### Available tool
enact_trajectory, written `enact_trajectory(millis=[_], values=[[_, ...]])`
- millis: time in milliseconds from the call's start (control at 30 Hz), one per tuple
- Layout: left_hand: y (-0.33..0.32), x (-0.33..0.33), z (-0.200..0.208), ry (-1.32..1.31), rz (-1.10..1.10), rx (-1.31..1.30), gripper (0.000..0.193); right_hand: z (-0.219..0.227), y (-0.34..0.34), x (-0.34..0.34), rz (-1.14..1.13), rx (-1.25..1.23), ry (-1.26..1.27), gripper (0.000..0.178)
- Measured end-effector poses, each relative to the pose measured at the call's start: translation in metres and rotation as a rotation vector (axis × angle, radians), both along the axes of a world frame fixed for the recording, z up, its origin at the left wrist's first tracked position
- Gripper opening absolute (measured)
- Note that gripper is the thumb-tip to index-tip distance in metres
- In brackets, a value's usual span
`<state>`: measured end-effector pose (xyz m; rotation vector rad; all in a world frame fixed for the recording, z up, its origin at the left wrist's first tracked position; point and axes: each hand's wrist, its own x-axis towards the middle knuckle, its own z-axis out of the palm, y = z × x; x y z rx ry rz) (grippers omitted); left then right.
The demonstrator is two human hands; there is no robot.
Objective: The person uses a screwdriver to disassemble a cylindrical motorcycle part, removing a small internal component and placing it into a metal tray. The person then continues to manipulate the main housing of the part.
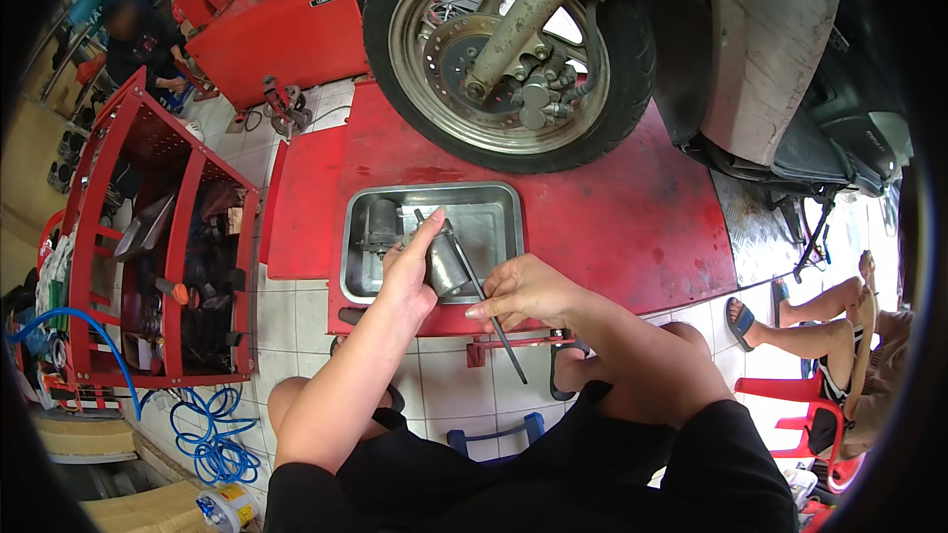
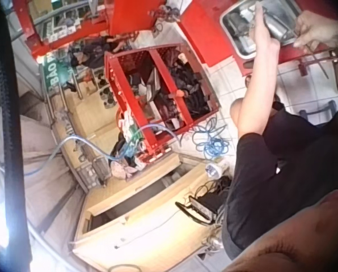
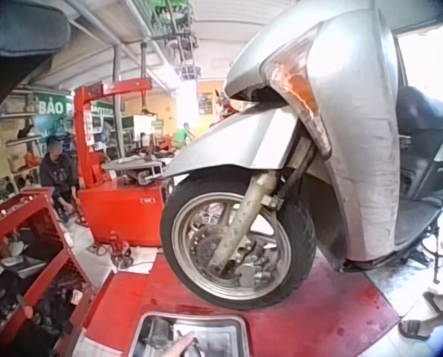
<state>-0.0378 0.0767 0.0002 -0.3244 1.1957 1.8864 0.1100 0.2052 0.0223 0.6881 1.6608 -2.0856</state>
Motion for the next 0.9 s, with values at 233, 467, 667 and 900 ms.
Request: enact_trajectory(millis=[233,467,667,900], values=[[0.002,-0.006,-0.006,-0.060,-0.058,-0.013,0.040,-0.013,0.006,-0.002,0.109,-0.221,0.051,0.036],[0.002,-0.005,-0.006,-0.071,-0.069,0.000,0.037,-0.007,0.014,-0.001,0.172,-0.203,0.056,0.036],[0.001,-0.003,-0.003,-0.074,-0.071,-0.010,0.042,-0.008,0.010,0.000,0.222,-0.207,0.067,0.038],[0.000,-0.002,-0.001,-0.076,-0.089,-0.013,0.045,-0.007,0.007,-0.002,0.191,-0.199,0.028,0.035]])
